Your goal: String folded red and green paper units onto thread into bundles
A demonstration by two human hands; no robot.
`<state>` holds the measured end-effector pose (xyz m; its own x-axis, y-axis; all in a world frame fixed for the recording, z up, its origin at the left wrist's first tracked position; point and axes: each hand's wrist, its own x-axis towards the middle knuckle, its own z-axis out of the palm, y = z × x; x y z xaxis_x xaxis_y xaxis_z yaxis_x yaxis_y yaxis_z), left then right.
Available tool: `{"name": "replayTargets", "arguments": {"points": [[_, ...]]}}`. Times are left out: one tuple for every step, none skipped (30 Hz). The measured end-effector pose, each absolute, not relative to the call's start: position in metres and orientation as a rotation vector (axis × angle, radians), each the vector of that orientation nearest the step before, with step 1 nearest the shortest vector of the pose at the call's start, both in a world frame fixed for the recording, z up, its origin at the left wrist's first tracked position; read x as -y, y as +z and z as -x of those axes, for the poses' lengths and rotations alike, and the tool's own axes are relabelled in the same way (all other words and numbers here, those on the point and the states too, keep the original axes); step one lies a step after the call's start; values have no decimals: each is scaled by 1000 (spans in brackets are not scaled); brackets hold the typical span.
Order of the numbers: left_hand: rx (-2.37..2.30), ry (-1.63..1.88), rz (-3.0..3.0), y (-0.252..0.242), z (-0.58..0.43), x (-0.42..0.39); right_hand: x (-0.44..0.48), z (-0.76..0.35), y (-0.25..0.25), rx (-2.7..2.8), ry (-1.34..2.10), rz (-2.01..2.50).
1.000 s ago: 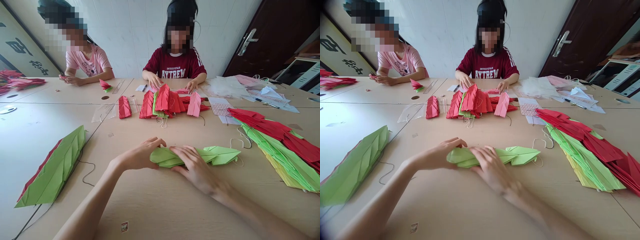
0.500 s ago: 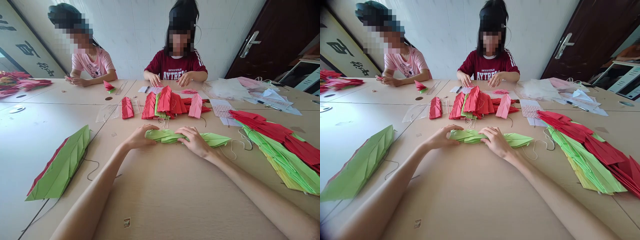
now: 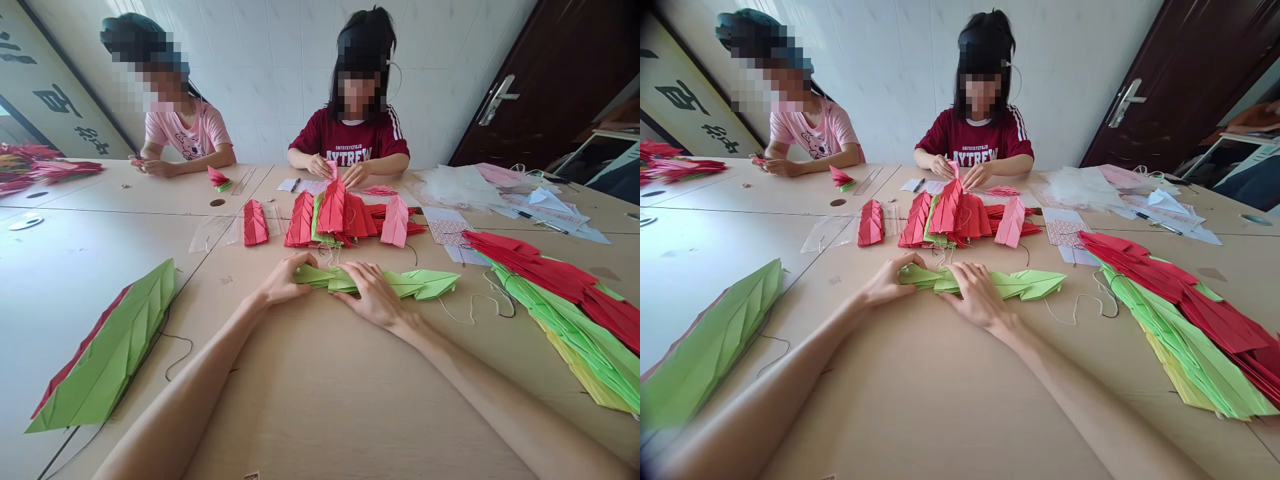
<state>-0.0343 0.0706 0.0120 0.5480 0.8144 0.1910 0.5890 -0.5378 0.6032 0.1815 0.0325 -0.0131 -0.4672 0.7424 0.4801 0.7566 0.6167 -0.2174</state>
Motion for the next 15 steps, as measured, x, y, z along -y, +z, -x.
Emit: {"name": "replayTargets", "arguments": {"points": [[-1170, 653, -2306, 12, 36, -72, -33, -183, -13, 2300, -50, 1179], [-1210, 675, -2312, 11, 38, -73, -34, -185, -13, 2294, -64, 1186], [-1247, 696, -2329, 9, 39, -73, -35, -186, -13, 2284, -74, 1197], [-1277, 713, -2356, 8, 40, -74, -35, -186, -14, 2274, -81, 1206], [-1296, 726, -2395, 6, 41, -73, -36, -186, -14, 2271, -83, 1211], [-1306, 737, -2446, 4, 41, -73, -36, -186, -14, 2273, -84, 1210], [-1305, 746, -2509, 3, 41, -71, -36, -186, -15, 2277, -86, 1206], [-1295, 752, -2583, 3, 40, -69, -36, -186, -15, 2282, -93, 1201], [-1282, 754, -2659, 3, 38, -66, -36, -186, -15, 2289, -104, 1193], [-1269, 754, -2732, 3, 36, -63, -35, -186, -14, 2296, -115, 1183], [-1254, 752, -2795, 4, 33, -59, -35, -186, -14, 2304, -128, 1171], [-1236, 749, -2845, 5, 30, -55, -34, -185, -13, 2314, -139, 1157], [-1213, 742, -2882, 6, 26, -52, -33, -185, -12, 2324, -149, 1139], [-1185, 730, -2910, 7, 22, -49, -32, -184, -12, 2333, -155, 1122], [-1157, 712, -2930, 8, 19, -46, -31, -184, -11, 2336, -155, 1105]]}}
